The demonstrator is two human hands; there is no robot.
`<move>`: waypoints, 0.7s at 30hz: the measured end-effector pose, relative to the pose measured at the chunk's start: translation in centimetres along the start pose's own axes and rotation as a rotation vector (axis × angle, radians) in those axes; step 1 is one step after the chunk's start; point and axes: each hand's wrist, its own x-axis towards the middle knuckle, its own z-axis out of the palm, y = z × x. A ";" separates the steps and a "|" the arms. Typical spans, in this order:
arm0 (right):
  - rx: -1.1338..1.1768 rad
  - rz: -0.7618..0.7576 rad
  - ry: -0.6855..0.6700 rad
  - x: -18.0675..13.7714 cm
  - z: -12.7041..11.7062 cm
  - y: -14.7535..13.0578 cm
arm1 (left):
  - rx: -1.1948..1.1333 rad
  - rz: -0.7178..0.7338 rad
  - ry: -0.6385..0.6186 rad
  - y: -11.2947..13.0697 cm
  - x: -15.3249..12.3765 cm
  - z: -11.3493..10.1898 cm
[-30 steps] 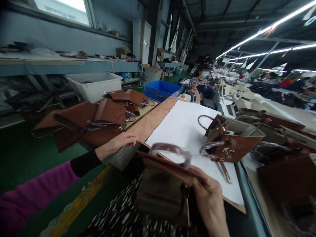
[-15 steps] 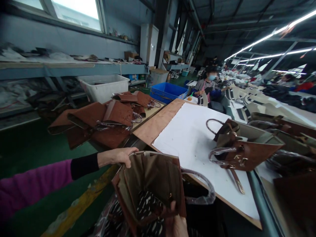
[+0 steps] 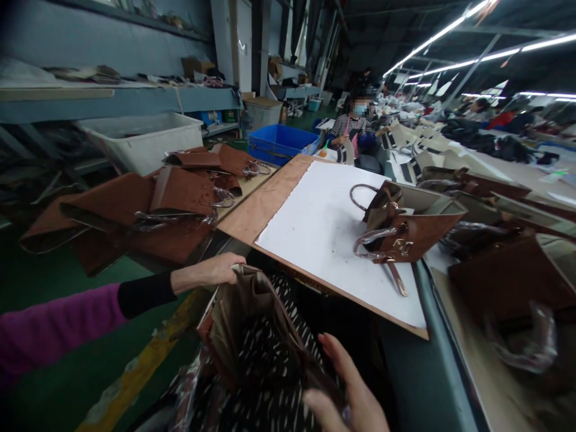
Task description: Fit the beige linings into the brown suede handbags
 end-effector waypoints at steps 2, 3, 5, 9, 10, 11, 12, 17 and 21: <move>-0.180 -0.033 -0.011 0.6 1.8 -2.1 | 0.006 0.006 -0.016 0.1 0.5 0.1; -0.268 -0.013 0.023 1.0 2.8 -2.8 | 0.006 0.014 -0.023 0.1 0.7 0.2; -0.392 0.026 0.028 2.2 4.3 -3.7 | 0.004 0.030 -0.042 -0.1 1.1 0.2; -0.507 0.048 -0.205 4.4 4.5 -4.3 | -0.018 0.082 -0.103 -0.5 2.0 -0.2; -0.520 0.043 -0.258 4.9 4.1 -4.3 | -0.021 0.086 -0.131 -0.6 2.3 -0.5; -0.520 0.030 -0.300 5.3 3.6 -4.2 | -0.022 0.088 -0.163 -0.7 2.5 -0.9; -0.505 0.012 -0.345 5.7 3.0 -4.1 | -0.022 0.087 -0.202 -0.8 2.7 -1.4; -0.191 0.006 -0.633 7.5 1.0 -2.8 | -0.109 0.052 -0.448 -1.4 2.6 -3.4; 0.116 0.087 -0.849 8.4 0.8 -1.8 | -0.185 0.006 -0.533 -1.5 2.2 -3.2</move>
